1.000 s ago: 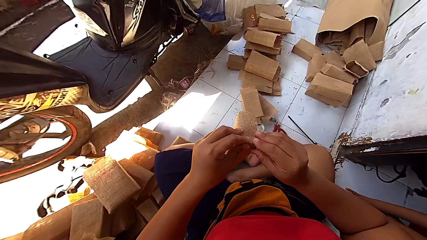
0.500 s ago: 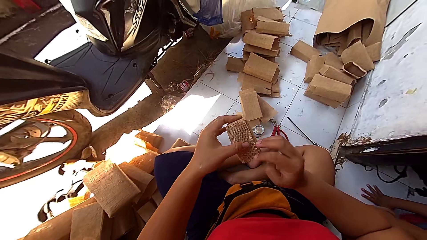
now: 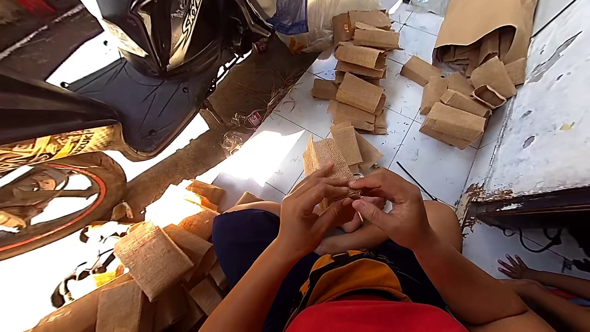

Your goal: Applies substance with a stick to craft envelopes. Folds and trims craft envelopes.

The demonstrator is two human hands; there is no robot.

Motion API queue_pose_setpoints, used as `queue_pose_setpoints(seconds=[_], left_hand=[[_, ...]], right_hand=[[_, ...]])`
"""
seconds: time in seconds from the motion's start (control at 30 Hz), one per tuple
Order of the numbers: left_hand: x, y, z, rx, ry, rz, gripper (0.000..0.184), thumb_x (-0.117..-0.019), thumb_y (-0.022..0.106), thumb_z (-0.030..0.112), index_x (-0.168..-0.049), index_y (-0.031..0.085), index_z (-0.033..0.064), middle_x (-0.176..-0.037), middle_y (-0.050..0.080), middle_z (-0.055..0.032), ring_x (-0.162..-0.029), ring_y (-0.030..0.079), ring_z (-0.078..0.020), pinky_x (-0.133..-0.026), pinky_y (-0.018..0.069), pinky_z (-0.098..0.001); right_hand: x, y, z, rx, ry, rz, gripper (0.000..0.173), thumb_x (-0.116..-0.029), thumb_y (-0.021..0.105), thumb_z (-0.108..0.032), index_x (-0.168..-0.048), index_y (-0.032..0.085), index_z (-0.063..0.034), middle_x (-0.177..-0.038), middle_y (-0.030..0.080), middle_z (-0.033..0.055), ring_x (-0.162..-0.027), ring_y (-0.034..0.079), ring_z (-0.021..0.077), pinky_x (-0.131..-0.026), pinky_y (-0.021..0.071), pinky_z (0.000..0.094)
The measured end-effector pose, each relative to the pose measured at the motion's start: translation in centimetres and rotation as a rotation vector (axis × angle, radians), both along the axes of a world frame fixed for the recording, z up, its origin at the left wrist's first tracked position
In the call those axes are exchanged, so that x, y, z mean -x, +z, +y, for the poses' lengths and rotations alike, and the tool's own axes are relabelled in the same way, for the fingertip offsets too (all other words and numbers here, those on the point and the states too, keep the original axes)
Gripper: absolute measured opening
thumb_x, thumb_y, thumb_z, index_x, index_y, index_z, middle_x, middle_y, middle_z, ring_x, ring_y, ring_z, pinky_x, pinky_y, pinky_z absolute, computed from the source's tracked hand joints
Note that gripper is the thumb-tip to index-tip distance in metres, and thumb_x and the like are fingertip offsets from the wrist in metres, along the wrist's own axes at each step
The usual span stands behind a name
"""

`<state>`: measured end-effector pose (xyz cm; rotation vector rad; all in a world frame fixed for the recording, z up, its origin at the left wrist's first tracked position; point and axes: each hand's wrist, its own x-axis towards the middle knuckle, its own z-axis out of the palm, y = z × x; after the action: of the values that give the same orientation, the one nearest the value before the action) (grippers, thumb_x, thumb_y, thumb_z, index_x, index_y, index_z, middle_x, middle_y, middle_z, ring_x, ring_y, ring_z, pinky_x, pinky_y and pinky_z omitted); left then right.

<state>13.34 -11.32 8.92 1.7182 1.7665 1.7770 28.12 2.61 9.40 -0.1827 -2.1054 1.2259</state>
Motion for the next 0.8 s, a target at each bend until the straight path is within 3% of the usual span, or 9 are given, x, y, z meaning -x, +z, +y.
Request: queue_pose_setpoints(seconds=[0.17, 0.23, 0.33, 0.4, 0.47, 0.53, 0.57, 0.67, 0.8], left_hand=[[-0.2, -0.5, 0.2, -0.043, 0.006, 0.001, 0.007, -0.0910, 0.073, 0.008, -0.093, 0.072, 0.0019, -0.107, 0.075, -0.0076, -0.121, 0.065, -0.0218, -0.110, 0.0487, -0.0399], [-0.3, -0.8, 0.2, -0.061, 0.035, -0.032, 0.007, -0.0913, 0.073, 0.008, -0.094, 0.071, 0.0021, -0.106, 0.075, -0.0075, -0.120, 0.066, -0.0217, -0.110, 0.0490, -0.0404], [-0.4, -1.1, 0.4, -0.121, 0.143, -0.131, 0.008, -0.0943, 0.070, 0.012, -0.096, 0.069, 0.0045, -0.111, 0.073, -0.0077, -0.120, 0.065, -0.0204, -0.104, 0.0533, -0.0379], [-0.7, -1.2, 0.5, -0.146, 0.198, -0.201, 0.006, -0.0965, 0.068, 0.014, -0.099, 0.067, 0.0079, -0.115, 0.072, -0.0050, -0.122, 0.064, -0.0183, -0.102, 0.0541, -0.0364], [-0.8, -1.2, 0.4, -0.039, 0.236, -0.209, 0.017, -0.0961, 0.067, 0.015, -0.112, 0.063, 0.0090, -0.118, 0.068, -0.0031, -0.121, 0.062, -0.0149, -0.101, 0.0542, -0.0353], [-0.1, -0.8, 0.1, 0.169, 0.261, -0.109, 0.049, -0.0888, 0.068, 0.020, -0.135, 0.057, 0.0115, -0.116, 0.065, -0.0011, -0.112, 0.061, -0.0117, -0.096, 0.0522, -0.0348], [0.3, -0.7, 0.0, 0.243, 0.254, -0.044, 0.056, -0.0854, 0.072, 0.024, -0.139, 0.059, 0.0141, -0.116, 0.063, -0.0015, -0.110, 0.059, -0.0125, -0.093, 0.0507, -0.0355], [1.5, -1.7, 0.1, 0.353, 0.094, -0.017, 0.030, -0.0849, 0.080, 0.029, -0.112, 0.076, 0.0164, -0.120, 0.061, -0.0017, -0.114, 0.059, -0.0098, -0.094, 0.0528, -0.0293], [2.6, -6.7, 0.5, 0.710, -0.284, -0.318, 0.033, -0.0886, 0.078, 0.025, -0.115, 0.072, 0.0069, -0.115, 0.071, -0.0018, -0.112, 0.064, -0.0089, -0.101, 0.0518, -0.0336]], right_hand=[[0.0, 0.0, 0.5, 0.027, 0.017, 0.030, 0.013, -0.0903, 0.076, -0.012, -0.100, 0.076, -0.0032, -0.094, 0.070, 0.0000, -0.087, 0.067, 0.0037, -0.076, 0.0593, 0.0177], [0.1, -0.2, 0.4, 0.093, 0.022, 0.023, 0.017, -0.0909, 0.076, -0.011, -0.106, 0.075, -0.0024, -0.098, 0.070, 0.0019, -0.091, 0.070, 0.0071, -0.080, 0.0620, 0.0217], [0.2, -0.5, 0.2, 0.224, 0.010, -0.056, 0.043, -0.0882, 0.080, -0.022, -0.126, 0.068, -0.0049, -0.119, 0.070, 0.0051, -0.108, 0.070, 0.0138, -0.090, 0.0623, 0.0292], [0.6, -1.3, -0.3, 0.150, -0.083, -0.030, 0.034, -0.0875, 0.080, -0.020, -0.116, 0.074, -0.0031, -0.113, 0.073, 0.0060, -0.105, 0.071, 0.0118, -0.089, 0.0623, 0.0270], [1.0, -1.9, -0.4, -0.016, -0.158, 0.015, 0.021, -0.0911, 0.076, -0.013, -0.109, 0.077, -0.0017, -0.107, 0.076, 0.0064, -0.102, 0.071, 0.0099, -0.091, 0.0594, 0.0253], [1.0, -2.2, -0.2, -0.167, -0.187, 0.022, 0.016, -0.0938, 0.071, -0.009, -0.106, 0.079, -0.0026, -0.106, 0.077, 0.0064, -0.104, 0.071, 0.0118, -0.095, 0.0570, 0.0275], [1.0, -2.2, -0.1, -0.219, -0.190, 0.017, 0.014, -0.0941, 0.070, -0.008, -0.104, 0.079, -0.0035, -0.104, 0.076, 0.0058, -0.103, 0.070, 0.0122, -0.094, 0.0567, 0.0272], [1.2, -2.1, -0.6, -0.258, -0.159, 0.010, 0.011, -0.0940, 0.068, -0.007, -0.098, 0.079, -0.0037, -0.094, 0.075, 0.0043, -0.092, 0.068, 0.0103, -0.086, 0.0557, 0.0232], [1.7, -3.8, -0.2, -0.134, -0.100, -0.131, 0.013, -0.0956, 0.067, -0.008, -0.101, 0.079, -0.0054, -0.091, 0.075, 0.0038, -0.087, 0.069, 0.0100, -0.083, 0.0577, 0.0254]])
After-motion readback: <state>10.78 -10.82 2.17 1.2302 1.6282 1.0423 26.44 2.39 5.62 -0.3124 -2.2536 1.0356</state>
